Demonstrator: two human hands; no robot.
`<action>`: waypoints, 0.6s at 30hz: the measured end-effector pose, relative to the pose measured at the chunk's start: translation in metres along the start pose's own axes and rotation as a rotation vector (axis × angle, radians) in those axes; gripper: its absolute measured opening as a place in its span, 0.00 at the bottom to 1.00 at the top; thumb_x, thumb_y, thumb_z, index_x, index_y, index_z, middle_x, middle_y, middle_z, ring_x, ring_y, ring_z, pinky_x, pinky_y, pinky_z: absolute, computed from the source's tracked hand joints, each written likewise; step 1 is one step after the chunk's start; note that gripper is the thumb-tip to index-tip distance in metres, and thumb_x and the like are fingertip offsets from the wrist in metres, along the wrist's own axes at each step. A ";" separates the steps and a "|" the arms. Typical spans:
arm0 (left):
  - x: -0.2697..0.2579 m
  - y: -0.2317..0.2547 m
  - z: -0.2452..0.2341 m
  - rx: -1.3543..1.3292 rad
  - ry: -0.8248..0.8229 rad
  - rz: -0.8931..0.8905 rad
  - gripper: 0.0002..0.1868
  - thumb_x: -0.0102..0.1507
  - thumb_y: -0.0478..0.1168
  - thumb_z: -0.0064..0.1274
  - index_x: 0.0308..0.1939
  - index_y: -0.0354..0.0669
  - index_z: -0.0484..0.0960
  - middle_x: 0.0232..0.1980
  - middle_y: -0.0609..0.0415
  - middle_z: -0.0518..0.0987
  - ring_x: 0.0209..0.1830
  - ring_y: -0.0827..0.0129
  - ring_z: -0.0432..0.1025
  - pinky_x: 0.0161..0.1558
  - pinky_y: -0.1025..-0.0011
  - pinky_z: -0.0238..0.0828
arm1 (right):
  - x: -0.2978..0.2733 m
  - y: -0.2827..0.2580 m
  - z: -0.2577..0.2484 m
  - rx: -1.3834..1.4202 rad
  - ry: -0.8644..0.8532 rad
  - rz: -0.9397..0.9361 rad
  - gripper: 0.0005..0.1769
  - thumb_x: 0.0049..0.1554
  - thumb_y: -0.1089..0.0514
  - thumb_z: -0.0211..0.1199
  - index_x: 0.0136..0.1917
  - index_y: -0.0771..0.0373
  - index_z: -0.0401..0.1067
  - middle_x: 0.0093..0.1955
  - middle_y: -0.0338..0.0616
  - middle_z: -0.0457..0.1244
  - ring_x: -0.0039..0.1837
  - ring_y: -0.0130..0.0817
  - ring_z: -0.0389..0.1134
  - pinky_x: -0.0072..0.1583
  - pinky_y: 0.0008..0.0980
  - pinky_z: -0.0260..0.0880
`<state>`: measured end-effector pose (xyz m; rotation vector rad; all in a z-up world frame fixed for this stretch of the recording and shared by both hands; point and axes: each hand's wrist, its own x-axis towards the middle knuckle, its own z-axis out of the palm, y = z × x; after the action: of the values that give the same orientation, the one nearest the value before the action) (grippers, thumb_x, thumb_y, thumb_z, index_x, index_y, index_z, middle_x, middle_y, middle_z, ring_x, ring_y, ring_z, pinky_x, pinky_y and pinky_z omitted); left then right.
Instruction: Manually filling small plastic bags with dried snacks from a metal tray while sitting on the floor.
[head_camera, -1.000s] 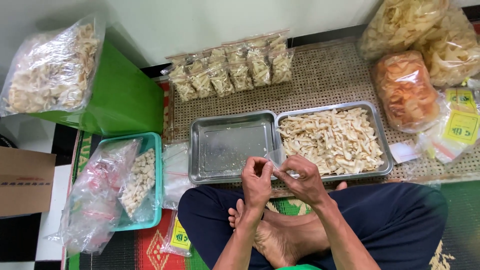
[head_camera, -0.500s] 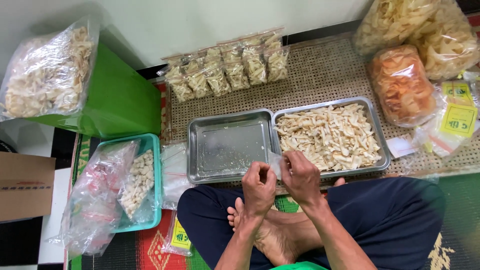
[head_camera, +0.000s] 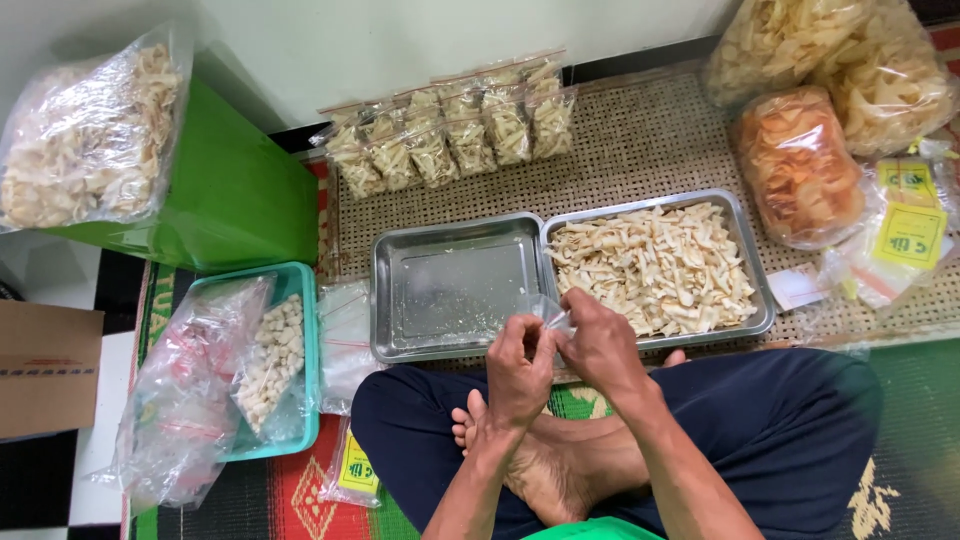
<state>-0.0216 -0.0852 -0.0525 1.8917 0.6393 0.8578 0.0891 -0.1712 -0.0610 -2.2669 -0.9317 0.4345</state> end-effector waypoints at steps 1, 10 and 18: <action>0.000 0.000 0.001 -0.003 -0.001 0.003 0.03 0.62 0.35 0.58 0.36 0.44 0.79 0.23 0.50 0.78 0.23 0.59 0.75 0.25 0.67 0.72 | 0.000 -0.006 -0.005 -0.002 0.004 0.001 0.18 0.49 0.58 0.73 0.52 0.61 0.73 0.40 0.54 0.71 0.44 0.59 0.75 0.47 0.59 0.75; 0.014 0.000 -0.025 0.146 -0.432 0.161 0.57 0.45 0.47 0.68 0.75 0.52 0.56 0.76 0.37 0.57 0.80 0.33 0.40 0.71 0.30 0.35 | 0.001 -0.011 -0.030 0.522 -0.096 0.212 0.10 0.52 0.69 0.67 0.49 0.64 0.76 0.41 0.57 0.72 0.45 0.55 0.75 0.50 0.51 0.76; 0.030 -0.011 -0.001 0.381 -0.438 0.410 0.55 0.45 0.25 0.58 0.76 0.47 0.54 0.38 0.51 0.74 0.53 0.50 0.73 0.71 0.28 0.36 | -0.005 -0.011 -0.041 0.606 -0.089 0.150 0.17 0.47 0.71 0.65 0.51 0.66 0.75 0.42 0.54 0.70 0.43 0.41 0.71 0.47 0.43 0.74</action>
<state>-0.0046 -0.0587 -0.0534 2.5126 0.1475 0.5561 0.1013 -0.1862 -0.0231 -1.7722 -0.5677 0.7725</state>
